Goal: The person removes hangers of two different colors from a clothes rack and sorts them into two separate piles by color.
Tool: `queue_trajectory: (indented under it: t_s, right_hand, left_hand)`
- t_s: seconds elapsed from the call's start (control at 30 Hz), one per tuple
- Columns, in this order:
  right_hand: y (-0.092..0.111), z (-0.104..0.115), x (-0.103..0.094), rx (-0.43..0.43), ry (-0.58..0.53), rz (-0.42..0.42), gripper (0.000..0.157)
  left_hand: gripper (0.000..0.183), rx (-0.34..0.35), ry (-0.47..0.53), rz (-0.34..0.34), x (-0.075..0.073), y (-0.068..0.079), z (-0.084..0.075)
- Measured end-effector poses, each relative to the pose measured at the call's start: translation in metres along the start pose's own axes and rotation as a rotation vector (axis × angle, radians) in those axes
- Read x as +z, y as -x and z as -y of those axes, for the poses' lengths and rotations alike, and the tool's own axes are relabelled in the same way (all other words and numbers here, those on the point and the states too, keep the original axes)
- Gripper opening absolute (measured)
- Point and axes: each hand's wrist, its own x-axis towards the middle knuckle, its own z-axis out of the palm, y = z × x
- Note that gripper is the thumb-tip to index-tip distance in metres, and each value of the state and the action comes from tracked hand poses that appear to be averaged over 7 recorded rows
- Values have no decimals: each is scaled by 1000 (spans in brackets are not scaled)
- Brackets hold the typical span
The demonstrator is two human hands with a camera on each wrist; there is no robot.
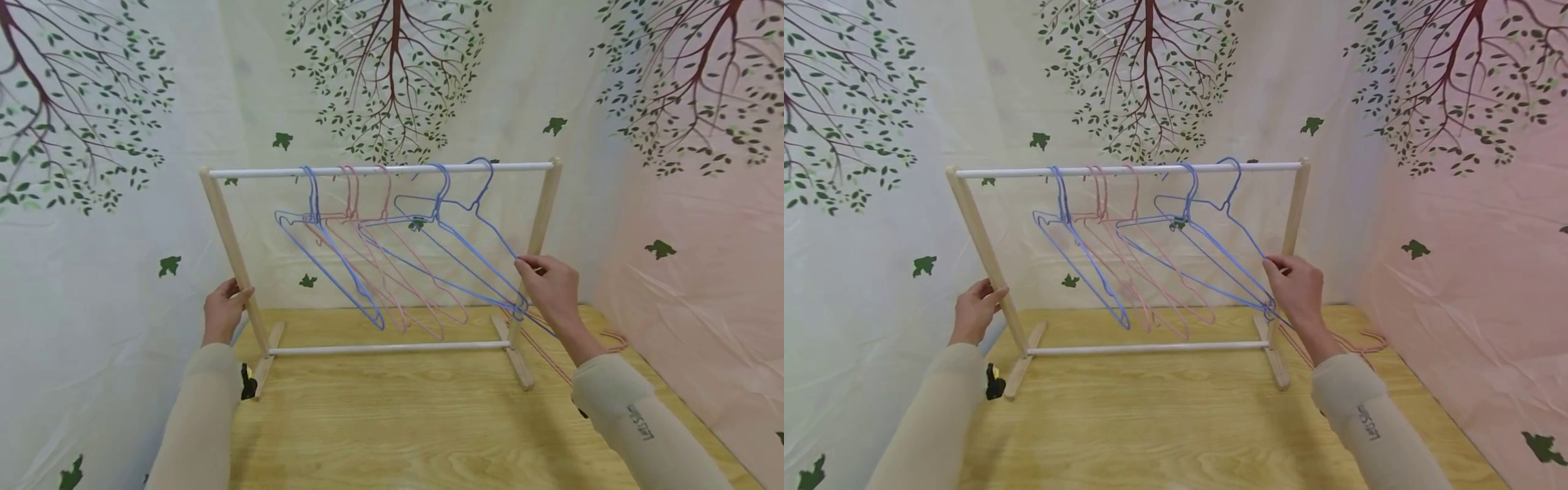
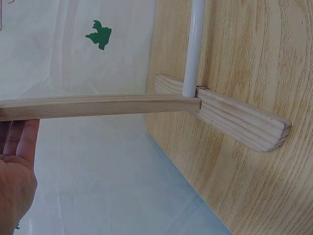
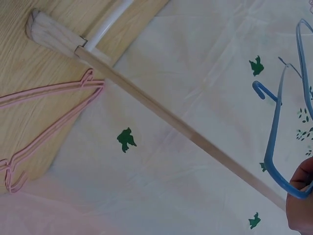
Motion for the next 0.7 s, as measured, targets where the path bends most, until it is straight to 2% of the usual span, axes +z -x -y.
queue_trajectory:
  t_s: [0.5,0.7]
  right_hand:
    - [2,-19,-10,-113,-20,-184,10]
    - [5,-29,-16,-144,-39,-211,9]
  left_hand:
    - [48,-6,15,9,1,-3,2]
    - [47,0,21,-3,-1,-1,1]
